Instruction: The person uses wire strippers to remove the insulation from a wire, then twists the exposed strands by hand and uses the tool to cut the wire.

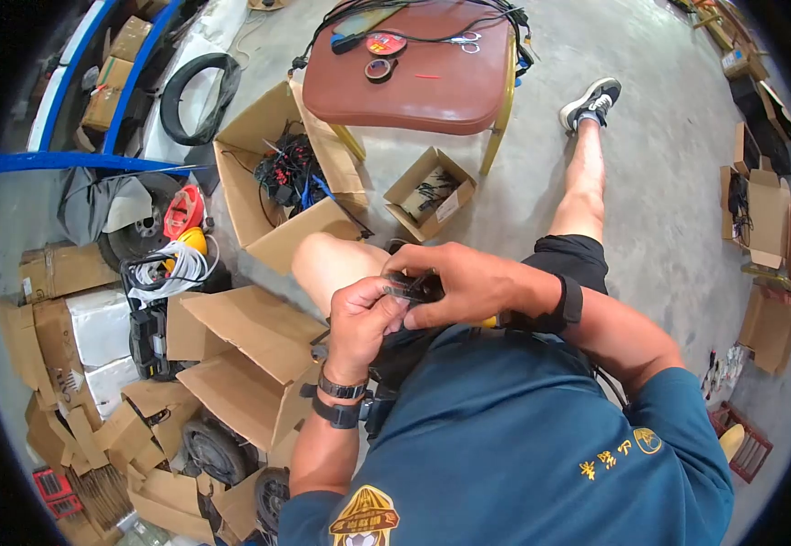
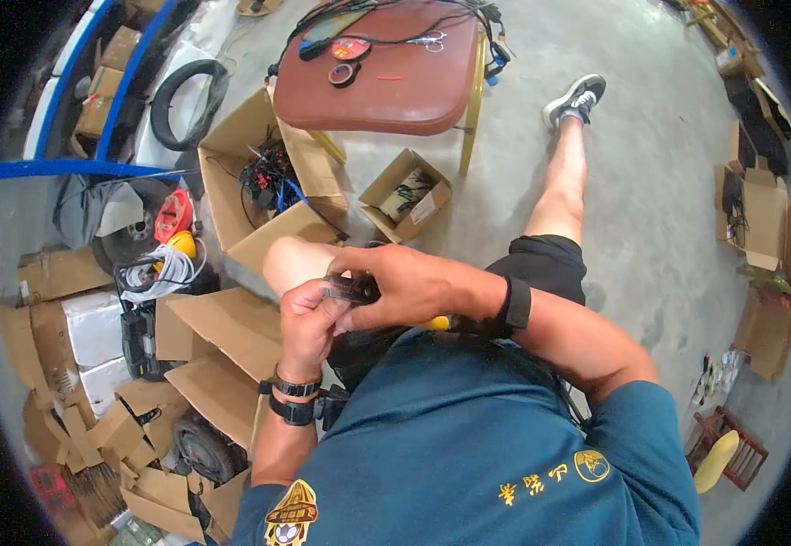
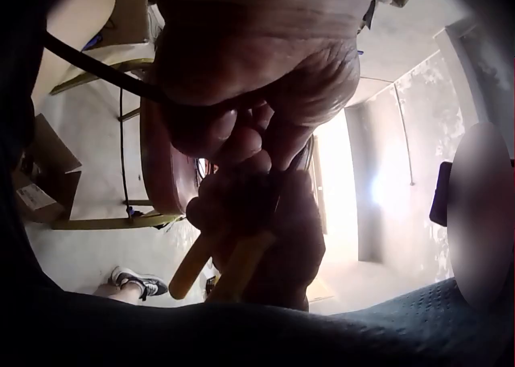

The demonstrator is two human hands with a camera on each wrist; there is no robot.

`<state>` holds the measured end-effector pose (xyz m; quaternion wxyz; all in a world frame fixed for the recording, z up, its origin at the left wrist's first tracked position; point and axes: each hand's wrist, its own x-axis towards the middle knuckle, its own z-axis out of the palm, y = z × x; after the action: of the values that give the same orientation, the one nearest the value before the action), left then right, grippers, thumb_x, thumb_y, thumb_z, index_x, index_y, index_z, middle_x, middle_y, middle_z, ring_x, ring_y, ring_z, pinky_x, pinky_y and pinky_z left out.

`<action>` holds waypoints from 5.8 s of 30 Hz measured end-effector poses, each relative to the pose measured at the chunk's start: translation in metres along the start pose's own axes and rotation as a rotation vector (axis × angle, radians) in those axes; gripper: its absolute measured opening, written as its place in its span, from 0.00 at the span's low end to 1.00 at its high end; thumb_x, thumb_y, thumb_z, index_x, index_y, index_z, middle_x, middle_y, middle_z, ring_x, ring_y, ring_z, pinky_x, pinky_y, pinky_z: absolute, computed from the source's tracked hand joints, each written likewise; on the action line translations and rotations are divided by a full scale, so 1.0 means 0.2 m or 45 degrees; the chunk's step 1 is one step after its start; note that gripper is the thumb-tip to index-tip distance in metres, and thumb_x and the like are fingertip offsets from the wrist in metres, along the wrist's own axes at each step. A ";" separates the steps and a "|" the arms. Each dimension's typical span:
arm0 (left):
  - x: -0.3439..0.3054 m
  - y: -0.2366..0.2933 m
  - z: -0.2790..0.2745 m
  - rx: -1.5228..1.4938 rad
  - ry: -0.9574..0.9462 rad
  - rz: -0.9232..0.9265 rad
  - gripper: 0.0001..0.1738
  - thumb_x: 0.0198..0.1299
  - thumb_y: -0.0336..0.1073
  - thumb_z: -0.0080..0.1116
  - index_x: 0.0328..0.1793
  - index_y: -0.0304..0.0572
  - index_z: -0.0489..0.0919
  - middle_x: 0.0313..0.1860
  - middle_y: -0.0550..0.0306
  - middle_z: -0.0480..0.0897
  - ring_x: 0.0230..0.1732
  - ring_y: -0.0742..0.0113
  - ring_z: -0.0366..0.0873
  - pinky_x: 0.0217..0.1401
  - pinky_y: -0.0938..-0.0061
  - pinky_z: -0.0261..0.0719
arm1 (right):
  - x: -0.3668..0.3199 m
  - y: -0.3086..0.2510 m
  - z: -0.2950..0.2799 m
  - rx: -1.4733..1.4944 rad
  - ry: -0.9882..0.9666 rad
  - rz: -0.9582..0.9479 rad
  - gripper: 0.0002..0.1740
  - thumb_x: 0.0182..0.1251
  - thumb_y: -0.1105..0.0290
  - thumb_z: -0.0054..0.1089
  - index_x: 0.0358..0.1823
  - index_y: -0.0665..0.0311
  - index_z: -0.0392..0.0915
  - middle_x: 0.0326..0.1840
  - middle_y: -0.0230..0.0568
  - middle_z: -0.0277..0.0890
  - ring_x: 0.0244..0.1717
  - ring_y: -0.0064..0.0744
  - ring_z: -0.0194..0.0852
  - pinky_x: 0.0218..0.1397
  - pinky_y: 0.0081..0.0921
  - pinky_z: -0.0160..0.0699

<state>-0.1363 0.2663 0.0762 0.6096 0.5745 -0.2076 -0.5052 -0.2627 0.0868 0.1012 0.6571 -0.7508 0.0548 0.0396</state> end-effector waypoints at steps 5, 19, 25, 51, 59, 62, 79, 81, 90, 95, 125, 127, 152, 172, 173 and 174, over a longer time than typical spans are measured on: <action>-0.05 0.03 -0.08 0.464 0.001 0.081 0.06 0.63 0.30 0.66 0.40 0.34 0.85 0.32 0.63 0.84 0.31 0.75 0.78 0.35 0.80 0.75 | 0.05 0.10 0.05 0.381 -0.099 -0.078 0.23 0.58 0.73 0.72 0.55 0.66 0.76 0.42 0.36 0.82 0.46 0.21 0.75 0.51 0.28 0.77; 0.10 -0.59 -0.76 1.423 1.249 0.381 0.25 0.70 0.46 0.52 0.24 0.35 0.80 0.21 0.36 0.79 0.21 0.38 0.76 0.26 0.53 0.73 | 0.34 -0.01 0.34 -0.120 -0.644 -0.115 0.30 0.44 0.58 0.74 0.51 0.61 0.78 0.41 0.48 0.81 0.45 0.46 0.80 0.49 0.37 0.74; 0.13 -0.53 -0.68 1.391 1.200 0.486 0.23 0.68 0.40 0.55 0.20 0.33 0.76 0.16 0.36 0.74 0.15 0.41 0.71 0.20 0.56 0.68 | 0.28 0.02 0.38 -0.430 -0.432 -0.191 0.26 0.47 0.52 0.69 0.45 0.59 0.77 0.39 0.47 0.80 0.47 0.54 0.76 0.58 0.46 0.65; 0.00 -0.56 -0.89 0.581 1.412 -0.113 0.25 0.64 0.46 0.64 0.21 0.34 0.76 0.17 0.62 0.75 0.21 0.74 0.68 0.27 0.70 0.67 | 0.06 0.25 -0.30 0.898 0.607 0.289 0.15 0.76 0.62 0.55 0.54 0.66 0.77 0.35 0.34 0.78 0.37 0.23 0.74 0.43 0.23 0.72; -0.05 -0.34 -0.91 0.751 1.194 -0.066 0.20 0.65 0.44 0.66 0.25 0.36 0.80 0.20 0.70 0.72 0.24 0.81 0.65 0.26 0.79 0.62 | -0.02 0.39 -0.19 1.093 0.628 0.327 0.15 0.77 0.61 0.54 0.54 0.65 0.77 0.35 0.35 0.79 0.36 0.26 0.75 0.43 0.25 0.73; 0.04 -0.22 -0.92 0.545 1.153 0.312 0.13 0.68 0.39 0.62 0.35 0.37 0.83 0.27 0.69 0.75 0.29 0.82 0.65 0.29 0.82 0.62 | -0.08 0.42 -0.18 1.090 0.661 0.368 0.15 0.77 0.62 0.54 0.53 0.66 0.76 0.34 0.35 0.79 0.36 0.27 0.76 0.43 0.26 0.75; 1.28 0.97 -0.11 1.607 0.222 1.284 0.07 0.60 0.28 0.63 0.44 0.40 0.84 0.27 0.54 0.75 0.30 0.58 0.74 0.37 0.66 0.68 | -0.26 0.59 -0.21 1.224 0.775 0.407 0.14 0.76 0.61 0.57 0.50 0.64 0.78 0.36 0.31 0.78 0.37 0.20 0.74 0.43 0.21 0.73; 1.47 0.95 -0.01 1.694 0.167 1.370 0.06 0.58 0.30 0.65 0.42 0.45 0.84 0.27 0.56 0.75 0.31 0.56 0.74 0.37 0.64 0.65 | -0.28 0.63 -0.24 1.225 0.782 0.411 0.14 0.76 0.61 0.56 0.50 0.64 0.78 0.36 0.31 0.79 0.37 0.20 0.74 0.43 0.22 0.74; 2.17 0.61 0.32 1.702 -0.017 1.204 0.07 0.58 0.33 0.65 0.43 0.43 0.84 0.34 0.52 0.83 0.39 0.49 0.81 0.42 0.59 0.72 | -0.35 0.76 -0.38 1.305 0.810 0.488 0.14 0.77 0.60 0.56 0.51 0.64 0.78 0.37 0.30 0.79 0.36 0.19 0.73 0.42 0.20 0.73; 2.32 0.47 0.38 1.668 -0.001 1.053 0.13 0.58 0.30 0.64 0.50 0.38 0.84 0.41 0.44 0.85 0.42 0.46 0.82 0.47 0.61 0.79 | -0.33 0.83 -0.42 1.317 0.794 0.453 0.14 0.77 0.60 0.55 0.50 0.64 0.78 0.37 0.30 0.79 0.36 0.19 0.73 0.42 0.20 0.72; 0.43 -0.17 0.35 1.398 0.083 1.222 0.09 0.49 0.30 0.69 0.37 0.41 0.82 0.36 0.54 0.80 0.39 0.52 0.78 0.40 0.62 0.77 | -0.06 0.46 0.03 1.189 0.804 0.099 0.14 0.81 0.58 0.46 0.47 0.59 0.77 0.39 0.25 0.74 0.41 0.15 0.69 0.41 0.18 0.70; 0.43 -0.18 0.36 1.410 0.072 1.281 0.10 0.48 0.31 0.69 0.38 0.40 0.83 0.36 0.54 0.80 0.38 0.52 0.78 0.40 0.61 0.77 | -0.06 0.51 0.04 1.131 0.816 0.112 0.15 0.81 0.57 0.46 0.47 0.59 0.77 0.39 0.25 0.74 0.41 0.15 0.69 0.41 0.18 0.70; 0.45 -0.12 0.04 0.070 0.396 0.316 0.09 0.65 0.27 0.60 0.50 0.33 0.81 0.33 0.57 0.86 0.30 0.74 0.81 0.34 0.80 0.79 | -0.35 0.55 -0.18 1.203 1.102 0.289 0.18 0.79 0.56 0.48 0.45 0.66 0.78 0.35 0.38 0.81 0.36 0.29 0.78 0.44 0.29 0.76; 0.43 -0.29 0.33 0.480 -0.592 -0.300 0.15 0.66 0.36 0.64 0.52 0.32 0.82 0.39 0.59 0.85 0.39 0.76 0.79 0.45 0.79 0.78 | -0.27 0.49 -0.25 1.406 0.996 0.099 0.18 0.81 0.57 0.47 0.51 0.65 0.76 0.39 0.38 0.80 0.41 0.28 0.78 0.49 0.30 0.77; 0.45 -0.29 0.33 0.555 -0.630 -0.321 0.14 0.66 0.37 0.63 0.51 0.33 0.82 0.37 0.60 0.85 0.38 0.77 0.79 0.44 0.79 0.78 | -0.25 0.48 -0.25 1.421 0.980 0.111 0.17 0.80 0.58 0.48 0.52 0.65 0.76 0.41 0.37 0.80 0.42 0.28 0.78 0.50 0.30 0.77; 0.47 -0.30 0.32 0.633 -0.667 -0.342 0.14 0.67 0.38 0.62 0.50 0.33 0.82 0.36 0.61 0.84 0.37 0.78 0.78 0.43 0.80 0.77 | -0.23 0.48 -0.25 1.440 0.964 0.121 0.16 0.80 0.59 0.48 0.53 0.64 0.75 0.42 0.37 0.80 0.44 0.29 0.78 0.51 0.30 0.78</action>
<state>-0.1739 0.1641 0.0070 0.3064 0.5782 -0.3956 -0.6445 -0.3208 0.0270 0.0197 0.8814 -0.2510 0.3260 -0.2319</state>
